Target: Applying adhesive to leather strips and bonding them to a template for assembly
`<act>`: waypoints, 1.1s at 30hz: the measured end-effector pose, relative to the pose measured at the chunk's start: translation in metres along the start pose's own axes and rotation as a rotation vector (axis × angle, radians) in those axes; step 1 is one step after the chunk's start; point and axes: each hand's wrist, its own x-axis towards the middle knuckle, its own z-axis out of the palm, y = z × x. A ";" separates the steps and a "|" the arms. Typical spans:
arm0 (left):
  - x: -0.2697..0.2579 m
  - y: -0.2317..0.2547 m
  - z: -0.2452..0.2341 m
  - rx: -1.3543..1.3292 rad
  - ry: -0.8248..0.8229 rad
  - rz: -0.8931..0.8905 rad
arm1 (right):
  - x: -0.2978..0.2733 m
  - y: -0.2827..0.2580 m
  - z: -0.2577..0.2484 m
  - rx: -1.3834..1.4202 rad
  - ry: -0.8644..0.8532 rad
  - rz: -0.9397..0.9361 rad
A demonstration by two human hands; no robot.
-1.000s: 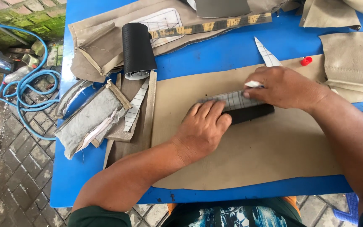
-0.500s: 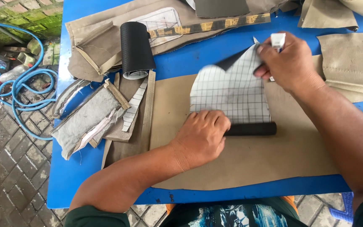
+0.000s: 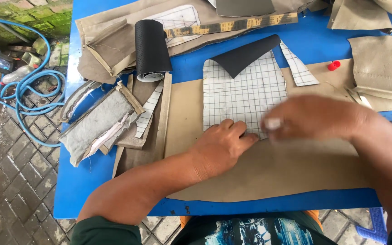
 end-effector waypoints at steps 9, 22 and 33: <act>0.005 -0.031 -0.059 -0.227 -0.478 -0.230 | 0.007 0.001 0.007 -0.265 -0.157 0.044; 0.002 -0.060 -0.058 -0.298 -0.613 -0.280 | 0.006 0.007 0.010 -0.249 -0.108 0.121; 0.003 -0.064 -0.066 -0.339 -0.688 -0.246 | 0.008 -0.016 0.013 0.168 0.064 0.045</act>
